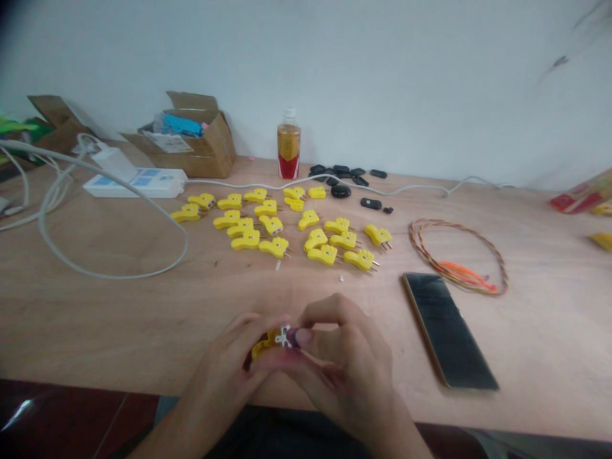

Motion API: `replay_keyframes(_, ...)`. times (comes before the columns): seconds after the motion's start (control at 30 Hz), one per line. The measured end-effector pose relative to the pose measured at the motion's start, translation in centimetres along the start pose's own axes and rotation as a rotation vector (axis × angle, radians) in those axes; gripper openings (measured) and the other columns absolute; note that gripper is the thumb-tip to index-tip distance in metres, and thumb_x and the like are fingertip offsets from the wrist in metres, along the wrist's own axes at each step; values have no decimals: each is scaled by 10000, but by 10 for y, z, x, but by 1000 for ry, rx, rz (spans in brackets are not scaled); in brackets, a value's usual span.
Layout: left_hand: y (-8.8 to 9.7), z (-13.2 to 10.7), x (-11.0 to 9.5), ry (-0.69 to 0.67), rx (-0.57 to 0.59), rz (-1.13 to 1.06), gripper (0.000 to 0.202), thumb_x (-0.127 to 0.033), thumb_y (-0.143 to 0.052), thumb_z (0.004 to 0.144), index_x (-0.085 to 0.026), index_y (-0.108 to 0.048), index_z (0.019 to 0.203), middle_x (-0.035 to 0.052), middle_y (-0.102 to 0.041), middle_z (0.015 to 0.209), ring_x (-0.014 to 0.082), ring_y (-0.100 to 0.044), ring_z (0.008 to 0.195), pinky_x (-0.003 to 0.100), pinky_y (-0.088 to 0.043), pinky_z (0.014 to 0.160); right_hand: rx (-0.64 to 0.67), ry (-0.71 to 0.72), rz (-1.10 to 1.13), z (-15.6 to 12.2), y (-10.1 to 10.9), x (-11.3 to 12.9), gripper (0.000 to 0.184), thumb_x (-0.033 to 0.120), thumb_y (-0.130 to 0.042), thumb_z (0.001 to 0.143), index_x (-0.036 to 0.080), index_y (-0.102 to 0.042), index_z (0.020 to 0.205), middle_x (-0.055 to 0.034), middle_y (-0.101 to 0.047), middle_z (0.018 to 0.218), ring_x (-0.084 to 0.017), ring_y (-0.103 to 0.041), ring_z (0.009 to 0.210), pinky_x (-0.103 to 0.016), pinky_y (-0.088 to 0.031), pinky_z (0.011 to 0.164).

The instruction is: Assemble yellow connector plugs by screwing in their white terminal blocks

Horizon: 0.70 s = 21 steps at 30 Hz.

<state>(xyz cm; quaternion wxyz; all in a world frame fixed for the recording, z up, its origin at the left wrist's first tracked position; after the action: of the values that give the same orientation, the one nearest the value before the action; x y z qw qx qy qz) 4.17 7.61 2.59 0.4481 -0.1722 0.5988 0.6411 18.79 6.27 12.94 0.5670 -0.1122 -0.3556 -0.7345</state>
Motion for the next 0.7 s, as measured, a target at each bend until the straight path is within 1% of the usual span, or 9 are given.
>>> replay_keyframes(0.07, 0, -1, 1, 9, -4, -3, 423, -38, -739, 879, -248, -705, 1244, 47, -780, 1072, 248, -747, 966, 366, -637, 831, 115, 47, -48, 2, -9, 6, 256, 202, -760, 926, 242, -632, 1144, -104, -783, 1180, -271, -795, 1061, -390, -690, 843)
replay_keyframes(0.13, 0, -1, 1, 12, 5, -11, 395, -19, -710, 882, -249, -711, 1203, 40, -776, 1057, 242, -742, 962, 361, -634, 837, 215, 18, -23, 2, -18, 4, 305, 111, -663, 947, 257, -610, 1209, -103, -784, 1258, -275, -780, 1147, -440, -672, 948)
replay_keyframes(0.2, -1, -1, 0, 16, 20, -19, 341, -14, -699, 891, -247, -717, 1140, 35, -775, 1038, 238, -736, 959, 354, -631, 832, 195, -45, 29, 3, -17, -1, 397, 18, -659, 919, 300, -596, 1191, -49, -809, 1171, -215, -818, 987, -359, -697, 839)
replay_keyframes(0.3, -1, 0, -1, 14, 33, -31, 293, -35, -722, 901, -251, -716, 1099, 35, -778, 1047, 241, -729, 978, 355, -624, 839, 52, -50, 26, 3, -5, -3, 426, 32, -808, 838, 322, -620, 1087, 2, -790, 1006, -186, -805, 798, -292, -682, 661)
replay_keyframes(0.37, 0, 0, -2, 12, 30, -31, 316, -35, -737, 893, -256, -715, 1119, 34, -780, 1058, 243, -728, 987, 358, -619, 850, 51, -61, 10, 2, -4, -5, 421, 89, -856, 812, 310, -636, 1095, -38, -780, 1108, -242, -810, 945, -360, -699, 752)
replay_keyframes(0.47, 1, 0, -3, 10, 27, -27, 347, 0, -733, 877, -248, -715, 1118, 30, -779, 1051, 240, -729, 985, 344, -614, 839, 164, -143, 88, -1, -13, -12, 369, 63, -715, 911, 288, -609, 1183, -101, -740, 1340, -284, -760, 1185, -429, -685, 899)
replay_keyframes(0.53, 1, 1, -4, 3, 29, -29, 347, 9, -737, 871, -243, -715, 1109, 24, -779, 1032, 236, -728, 970, 335, -613, 828, 186, -168, 153, -2, -15, -13, 377, -5, -649, 935, 292, -591, 1159, -70, -778, 1255, -232, -795, 1080, -359, -692, 829)
replay_keyframes(0.6, 0, 0, -4, -2, 34, -32, 345, -14, -752, 881, -245, -711, 1134, 26, -782, 1045, 238, -727, 973, 338, -616, 831, 127, -148, 154, -1, -9, -12, 369, 0, -735, 901, 290, -598, 1082, -20, -792, 1062, -187, -803, 882, -286, -679, 705)
replay_keyframes(0.7, -2, 0, -3, -4, 41, -22, 289, -63, -768, 903, -239, -714, 1126, 42, -786, 1070, 250, -729, 987, 363, -620, 845, 55, -109, 80, 1, 2, -10, 398, 89, -893, 809, 279, -609, 1013, 0, -744, 968, -186, -777, 820, -309, -678, 723)
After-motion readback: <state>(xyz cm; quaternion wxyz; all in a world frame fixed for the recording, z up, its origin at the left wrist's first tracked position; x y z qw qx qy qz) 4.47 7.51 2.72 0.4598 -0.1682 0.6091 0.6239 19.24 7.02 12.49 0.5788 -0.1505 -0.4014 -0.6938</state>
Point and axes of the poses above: each hand's wrist, its own z-axis towards the middle knuckle, its own y-axis out of the back of the hand, x = y × z, the point moved 10 cm from there along z, towards the middle knuckle
